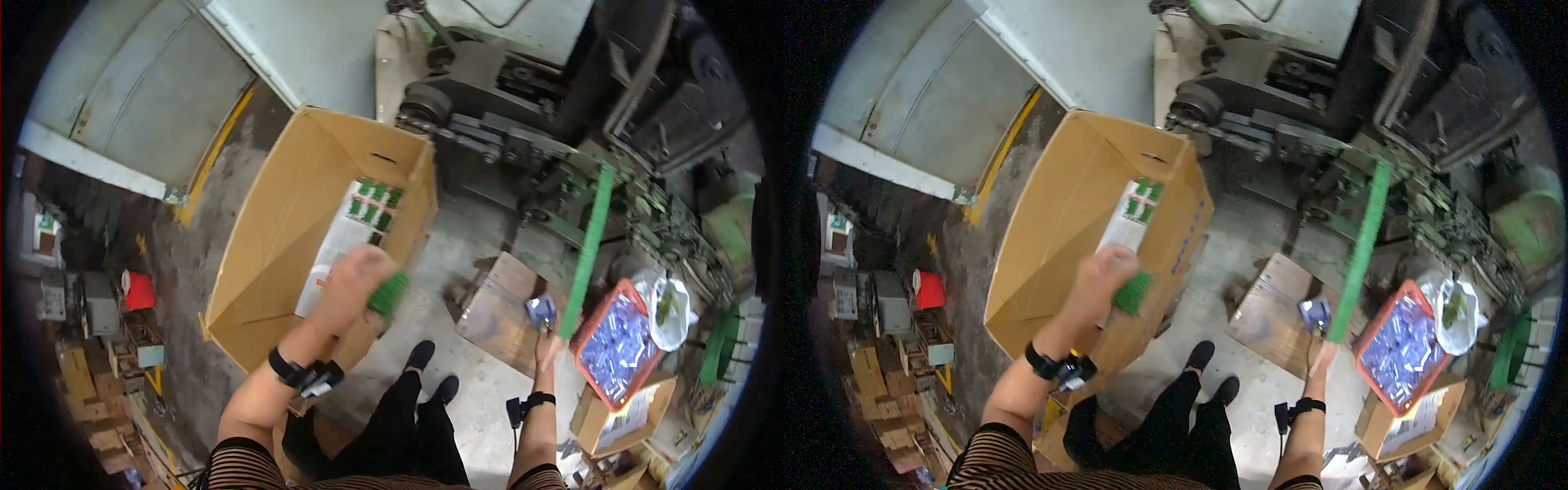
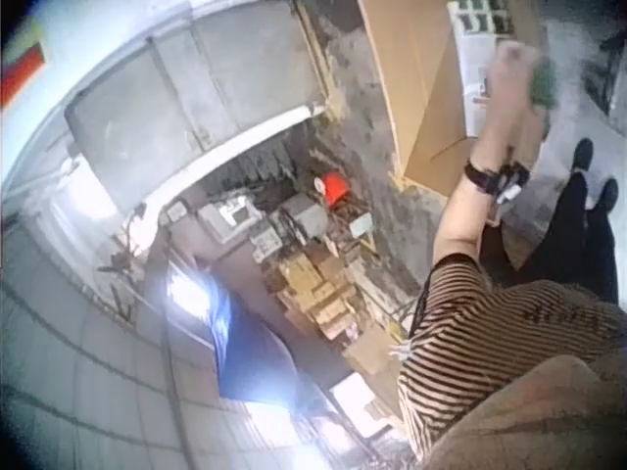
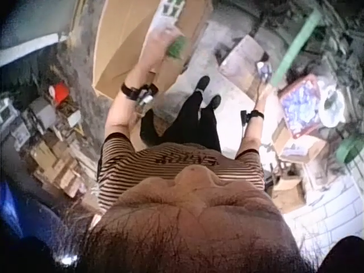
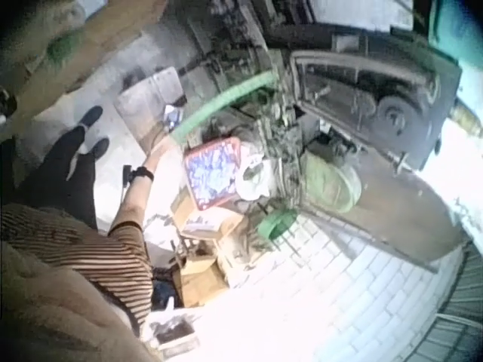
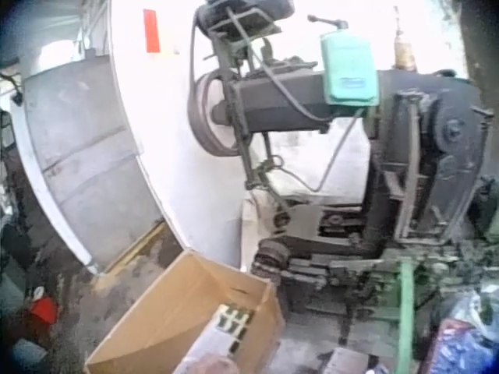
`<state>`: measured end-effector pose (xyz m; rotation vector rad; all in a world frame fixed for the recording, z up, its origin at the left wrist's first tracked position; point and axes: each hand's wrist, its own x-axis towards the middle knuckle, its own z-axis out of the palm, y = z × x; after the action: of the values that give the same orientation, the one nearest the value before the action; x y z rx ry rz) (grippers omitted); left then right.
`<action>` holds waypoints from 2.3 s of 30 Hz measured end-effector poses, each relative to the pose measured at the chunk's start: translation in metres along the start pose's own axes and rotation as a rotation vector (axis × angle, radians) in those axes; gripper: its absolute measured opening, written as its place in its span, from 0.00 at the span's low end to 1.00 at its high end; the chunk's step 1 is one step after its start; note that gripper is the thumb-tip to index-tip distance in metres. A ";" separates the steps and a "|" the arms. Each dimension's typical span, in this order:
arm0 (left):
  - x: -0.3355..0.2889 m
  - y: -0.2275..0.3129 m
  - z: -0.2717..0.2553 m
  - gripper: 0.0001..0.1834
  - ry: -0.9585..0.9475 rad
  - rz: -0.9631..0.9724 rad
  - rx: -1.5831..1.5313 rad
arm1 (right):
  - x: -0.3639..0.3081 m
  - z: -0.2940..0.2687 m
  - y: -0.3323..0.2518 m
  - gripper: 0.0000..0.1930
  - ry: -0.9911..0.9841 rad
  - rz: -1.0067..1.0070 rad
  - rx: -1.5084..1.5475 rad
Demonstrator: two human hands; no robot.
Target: Packaging industrial electronic components into carrier strips and placing them into a shipping box.
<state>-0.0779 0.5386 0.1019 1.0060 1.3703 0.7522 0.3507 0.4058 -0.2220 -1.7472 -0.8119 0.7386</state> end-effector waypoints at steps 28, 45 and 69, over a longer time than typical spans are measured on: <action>0.281 -0.406 -0.143 0.24 0.768 0.024 0.201 | -0.034 0.034 -0.061 0.05 0.162 -0.241 -1.134; -0.028 -0.021 -0.088 0.17 0.277 0.402 -0.200 | -0.027 0.021 -0.073 0.08 -0.192 -0.314 -1.010; 0.039 -0.281 0.307 0.16 -0.122 0.057 0.519 | -0.072 0.018 -0.065 0.15 -0.056 -0.235 -0.671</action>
<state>0.1944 0.4158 -0.1910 1.4750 1.4667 0.3687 0.2832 0.3736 -0.1576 -2.1639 -1.3890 0.3711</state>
